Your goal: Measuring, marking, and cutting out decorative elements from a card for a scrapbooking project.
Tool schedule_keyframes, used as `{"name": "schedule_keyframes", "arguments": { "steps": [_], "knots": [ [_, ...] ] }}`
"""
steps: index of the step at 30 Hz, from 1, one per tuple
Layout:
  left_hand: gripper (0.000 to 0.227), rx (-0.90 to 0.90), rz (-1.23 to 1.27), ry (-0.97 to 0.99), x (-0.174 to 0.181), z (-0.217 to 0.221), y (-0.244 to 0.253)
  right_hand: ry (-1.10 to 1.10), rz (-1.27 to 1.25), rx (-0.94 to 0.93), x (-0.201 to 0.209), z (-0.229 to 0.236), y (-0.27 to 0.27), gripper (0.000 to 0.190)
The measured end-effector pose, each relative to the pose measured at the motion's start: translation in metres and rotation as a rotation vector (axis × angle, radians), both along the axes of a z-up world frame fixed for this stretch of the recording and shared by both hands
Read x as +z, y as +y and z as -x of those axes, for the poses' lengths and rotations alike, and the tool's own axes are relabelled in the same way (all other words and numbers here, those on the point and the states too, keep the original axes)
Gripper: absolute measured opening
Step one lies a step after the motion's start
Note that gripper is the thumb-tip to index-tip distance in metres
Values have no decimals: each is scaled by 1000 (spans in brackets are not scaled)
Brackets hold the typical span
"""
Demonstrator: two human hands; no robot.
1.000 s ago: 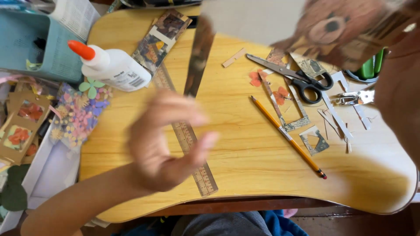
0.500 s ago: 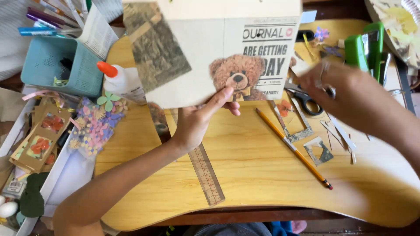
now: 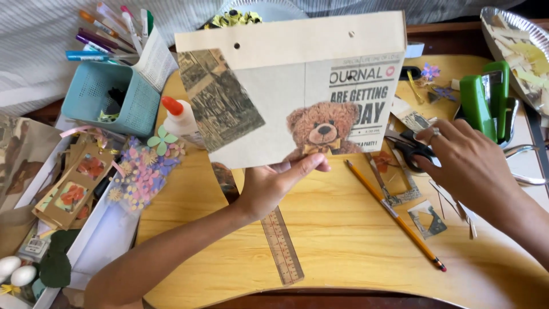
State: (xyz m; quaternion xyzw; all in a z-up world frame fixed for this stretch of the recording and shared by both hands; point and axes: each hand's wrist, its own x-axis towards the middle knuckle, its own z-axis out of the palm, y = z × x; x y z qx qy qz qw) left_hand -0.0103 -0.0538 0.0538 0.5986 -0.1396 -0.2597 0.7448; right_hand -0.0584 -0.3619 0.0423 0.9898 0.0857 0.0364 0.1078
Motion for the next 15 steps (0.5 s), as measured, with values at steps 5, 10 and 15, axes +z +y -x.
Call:
{"name": "schedule_keyframes", "arguments": {
  "steps": [5,10,15],
  "knots": [
    [23,20,-67,64,6,2,1,119,144,-101,-1,-1,-11,49],
    [20,5,98,46,-3,0,-1,117,-42,-83,0,-13,-17,42],
    [37,-8,426,-36,-22,-15,2,475,-1067,-357,9,-11,-29,23]
  ]
}}
